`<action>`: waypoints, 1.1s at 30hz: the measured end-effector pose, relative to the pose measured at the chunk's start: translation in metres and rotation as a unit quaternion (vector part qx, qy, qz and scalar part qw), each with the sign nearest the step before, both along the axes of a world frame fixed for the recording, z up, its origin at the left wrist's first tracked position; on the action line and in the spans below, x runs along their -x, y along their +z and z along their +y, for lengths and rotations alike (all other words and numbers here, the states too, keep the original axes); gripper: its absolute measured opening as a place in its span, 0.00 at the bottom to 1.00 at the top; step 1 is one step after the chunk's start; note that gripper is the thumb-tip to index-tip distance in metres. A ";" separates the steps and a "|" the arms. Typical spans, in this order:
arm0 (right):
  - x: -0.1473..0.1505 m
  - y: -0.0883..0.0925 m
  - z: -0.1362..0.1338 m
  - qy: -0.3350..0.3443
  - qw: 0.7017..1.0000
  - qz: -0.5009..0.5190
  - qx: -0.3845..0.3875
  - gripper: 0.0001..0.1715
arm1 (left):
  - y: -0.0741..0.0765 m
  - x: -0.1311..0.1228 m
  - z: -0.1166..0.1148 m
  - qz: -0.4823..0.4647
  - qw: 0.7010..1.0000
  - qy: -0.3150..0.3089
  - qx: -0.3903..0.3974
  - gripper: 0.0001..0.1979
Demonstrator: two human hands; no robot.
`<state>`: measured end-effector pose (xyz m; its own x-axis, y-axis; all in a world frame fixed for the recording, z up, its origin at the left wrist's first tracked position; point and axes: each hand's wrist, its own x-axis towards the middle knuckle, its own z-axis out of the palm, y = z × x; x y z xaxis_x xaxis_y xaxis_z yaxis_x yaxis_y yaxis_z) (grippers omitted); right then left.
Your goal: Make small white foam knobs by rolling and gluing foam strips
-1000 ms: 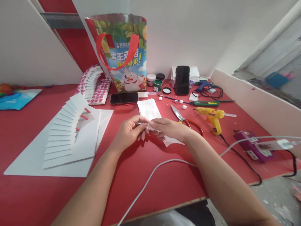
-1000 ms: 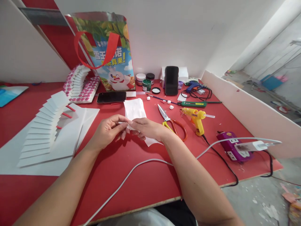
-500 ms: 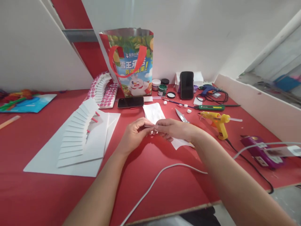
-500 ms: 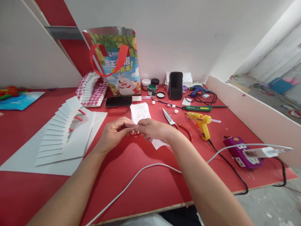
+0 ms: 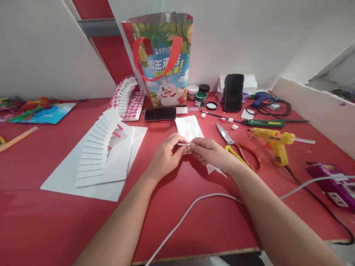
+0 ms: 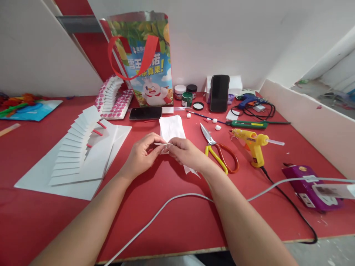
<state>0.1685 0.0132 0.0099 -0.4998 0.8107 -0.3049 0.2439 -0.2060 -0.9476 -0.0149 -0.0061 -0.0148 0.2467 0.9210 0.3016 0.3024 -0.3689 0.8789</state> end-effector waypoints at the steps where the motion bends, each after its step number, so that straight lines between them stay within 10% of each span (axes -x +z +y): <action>1: 0.001 0.000 -0.001 -0.007 0.998 -0.024 -0.059 0.12 | 0.001 -0.001 -0.001 -0.036 0.998 -0.007 0.058 0.06; 7: 0.006 -0.003 -0.013 0.033 0.901 -0.228 -0.367 0.12 | 0.006 -0.003 -0.001 -0.094 0.968 -0.023 0.230 0.20; 13: 0.006 -0.005 -0.017 0.082 0.832 -0.322 -0.445 0.11 | 0.006 0.001 0.000 -0.097 0.947 -0.076 0.297 0.24; 23: 0.004 0.004 -0.019 0.113 0.845 -0.337 -0.400 0.10 | 0.014 0.006 -0.004 -0.007 0.954 -0.111 0.277 0.15; 33: 0.005 0.010 -0.017 0.047 0.911 -0.291 -0.289 0.15 | 0.006 0.003 -0.005 0.271 0.960 -0.061 -0.040 0.11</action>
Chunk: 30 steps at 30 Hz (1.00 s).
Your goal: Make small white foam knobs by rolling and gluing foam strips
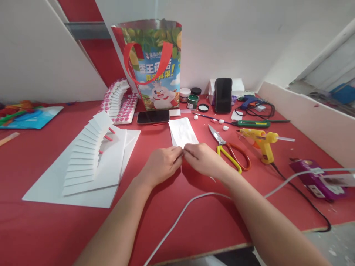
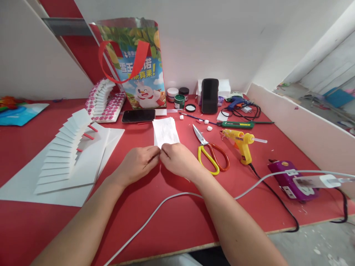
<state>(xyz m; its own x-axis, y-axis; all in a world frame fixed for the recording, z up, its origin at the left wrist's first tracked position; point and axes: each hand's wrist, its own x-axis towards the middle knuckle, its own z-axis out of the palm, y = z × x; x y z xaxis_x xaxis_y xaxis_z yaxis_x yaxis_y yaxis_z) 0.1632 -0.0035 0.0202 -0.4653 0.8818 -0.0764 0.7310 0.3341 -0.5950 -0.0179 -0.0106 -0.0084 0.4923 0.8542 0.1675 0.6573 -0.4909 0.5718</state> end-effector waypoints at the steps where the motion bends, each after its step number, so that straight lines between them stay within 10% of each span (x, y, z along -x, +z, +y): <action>1: 0.000 0.000 0.000 -0.004 1.000 0.023 0.005 0.15 | 0.001 0.000 -0.001 -0.006 1.000 0.003 -0.010 0.11; 5: -0.001 -0.001 -0.003 0.025 0.998 0.041 -0.044 0.12 | 0.009 0.000 -0.002 -0.142 0.980 0.028 0.139 0.13; 10: -0.003 0.000 -0.005 0.075 0.987 -0.004 -0.142 0.14 | 0.013 -0.001 0.003 -0.332 0.786 0.038 0.520 0.24; 16: -0.002 -0.001 -0.004 0.106 0.977 -0.078 -0.168 0.13 | 0.012 0.000 0.008 -0.394 0.702 0.062 0.590 0.17; 21: 0.000 0.000 -0.005 0.094 0.980 -0.104 -0.142 0.10 | 0.010 0.001 0.005 -0.392 0.749 0.057 0.531 0.14; 27: -0.001 0.006 -0.005 0.025 0.999 -0.027 -0.038 0.14 | 0.004 0.001 0.000 -0.189 0.955 0.026 0.228 0.14; 30: -0.002 0.006 -0.003 -0.007 1.000 0.028 0.006 0.16 | 0.004 0.000 -0.002 -0.070 0.996 0.026 0.054 0.12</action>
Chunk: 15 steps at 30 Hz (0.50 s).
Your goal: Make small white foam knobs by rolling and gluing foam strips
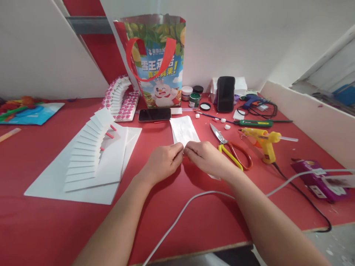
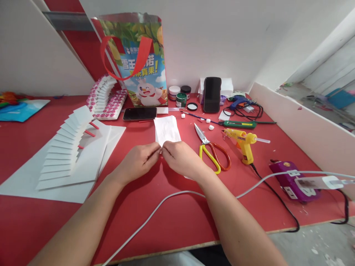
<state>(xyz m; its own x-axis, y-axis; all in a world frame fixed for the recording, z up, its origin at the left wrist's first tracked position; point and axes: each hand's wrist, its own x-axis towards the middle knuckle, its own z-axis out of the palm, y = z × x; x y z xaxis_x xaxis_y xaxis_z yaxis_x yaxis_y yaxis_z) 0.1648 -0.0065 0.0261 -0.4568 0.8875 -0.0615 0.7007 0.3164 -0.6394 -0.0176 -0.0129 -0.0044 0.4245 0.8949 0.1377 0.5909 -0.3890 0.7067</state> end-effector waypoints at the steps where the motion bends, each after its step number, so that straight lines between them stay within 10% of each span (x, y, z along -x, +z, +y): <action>1: 0.000 -0.001 0.000 -0.006 1.000 0.010 -0.002 0.16 | 0.001 -0.001 -0.001 0.012 1.000 0.005 -0.024 0.11; 5: 0.000 -0.007 0.001 0.013 0.996 0.016 -0.085 0.13 | 0.005 -0.003 -0.001 -0.124 0.988 0.031 0.091 0.14; 10: 0.000 -0.009 0.000 0.075 0.982 -0.052 -0.166 0.15 | 0.006 0.001 0.008 -0.341 0.807 0.001 0.482 0.21; 15: -0.001 -0.009 0.001 0.075 0.980 -0.073 -0.171 0.16 | 0.004 0.003 0.011 -0.438 0.714 -0.011 0.546 0.12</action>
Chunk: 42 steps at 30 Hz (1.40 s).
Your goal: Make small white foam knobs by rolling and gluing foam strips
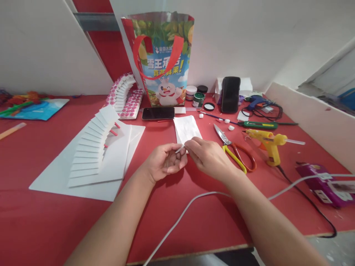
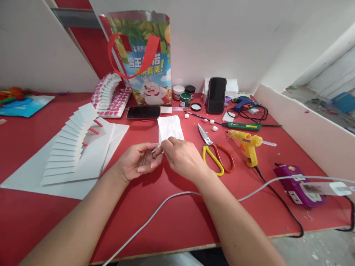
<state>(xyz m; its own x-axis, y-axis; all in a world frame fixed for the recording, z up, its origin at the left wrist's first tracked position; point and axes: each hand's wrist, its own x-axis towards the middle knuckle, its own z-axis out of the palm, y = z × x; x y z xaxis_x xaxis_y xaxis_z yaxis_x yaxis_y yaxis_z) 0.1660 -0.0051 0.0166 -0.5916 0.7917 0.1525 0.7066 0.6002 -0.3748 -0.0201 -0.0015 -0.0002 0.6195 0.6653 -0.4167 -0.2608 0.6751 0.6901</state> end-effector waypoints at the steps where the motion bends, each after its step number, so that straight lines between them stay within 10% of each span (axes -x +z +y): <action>1: 0.000 0.000 0.000 -0.010 1.000 0.015 0.001 0.16 | 0.000 0.000 -0.001 -0.011 1.000 0.009 -0.002 0.11; 10: 0.007 0.002 -0.006 -0.166 0.965 0.185 0.080 0.12 | -0.003 -0.012 -0.011 0.138 0.954 0.107 -0.245 0.13; 20: 0.021 -0.007 -0.009 -0.238 0.861 0.367 0.258 0.11 | -0.011 -0.021 -0.020 0.518 0.596 0.162 -0.592 0.13; 30: 0.021 -0.005 -0.004 -0.241 0.825 0.433 0.271 0.12 | -0.022 -0.020 -0.019 0.559 0.417 0.160 -0.699 0.16; 37: 0.020 -0.011 -0.004 -0.266 0.866 0.372 0.201 0.16 | -0.026 -0.021 -0.018 0.587 0.379 0.156 -0.698 0.16; 42: 0.022 -0.007 -0.004 -0.274 0.864 0.380 0.183 0.12 | -0.024 -0.023 -0.018 0.507 0.498 0.189 -0.678 0.16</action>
